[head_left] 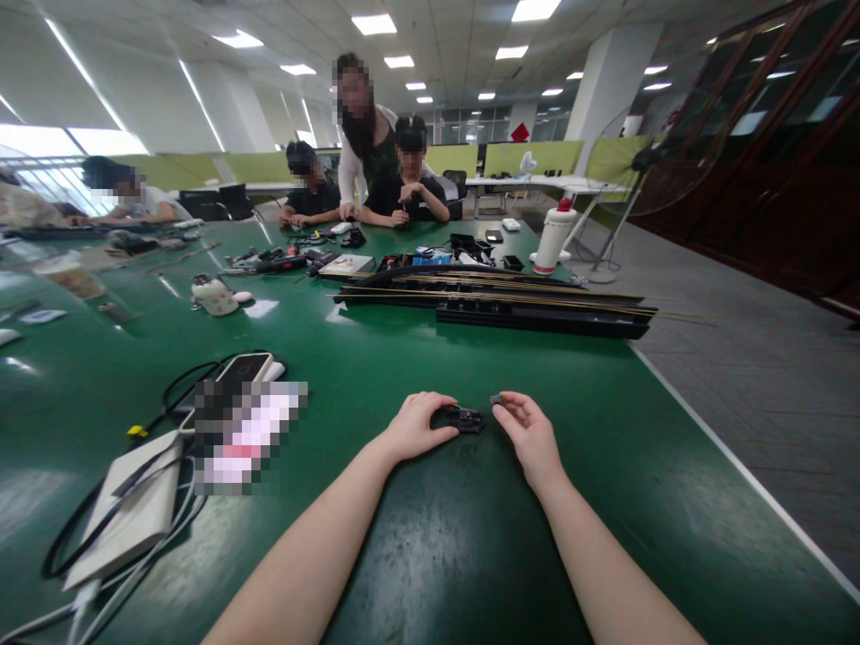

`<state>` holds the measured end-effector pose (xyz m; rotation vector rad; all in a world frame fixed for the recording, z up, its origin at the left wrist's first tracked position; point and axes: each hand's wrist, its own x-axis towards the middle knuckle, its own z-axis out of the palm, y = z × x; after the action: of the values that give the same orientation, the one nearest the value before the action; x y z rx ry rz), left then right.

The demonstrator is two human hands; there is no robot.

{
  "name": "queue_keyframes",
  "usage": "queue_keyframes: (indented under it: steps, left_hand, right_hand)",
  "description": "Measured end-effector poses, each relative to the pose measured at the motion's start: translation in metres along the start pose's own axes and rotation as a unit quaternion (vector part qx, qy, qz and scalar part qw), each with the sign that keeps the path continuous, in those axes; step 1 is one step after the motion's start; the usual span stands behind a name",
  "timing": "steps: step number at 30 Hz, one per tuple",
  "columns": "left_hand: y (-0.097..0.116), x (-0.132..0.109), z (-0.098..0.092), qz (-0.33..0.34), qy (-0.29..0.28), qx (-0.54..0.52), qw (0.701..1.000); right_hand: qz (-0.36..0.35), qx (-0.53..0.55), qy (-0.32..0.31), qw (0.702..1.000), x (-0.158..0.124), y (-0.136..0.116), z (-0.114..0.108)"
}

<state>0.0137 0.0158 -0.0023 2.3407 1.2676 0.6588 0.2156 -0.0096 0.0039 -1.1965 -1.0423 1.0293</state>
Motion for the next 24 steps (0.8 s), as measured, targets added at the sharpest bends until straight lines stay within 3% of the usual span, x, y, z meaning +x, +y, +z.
queue_keyframes:
  steps: [9, 24]
  left_hand:
    - [0.0015, -0.0004, -0.0015, 0.001, 0.0, -0.002, 1.0]
    - [0.001, -0.0008, -0.0018, -0.003, -0.005, 0.0, 1.0]
  right_hand:
    - [0.016, 0.05, 0.032, 0.998, 0.0008, 0.0014, -0.0013]
    - [0.009, 0.047, 0.054, 0.997, 0.002, 0.0016, -0.0017]
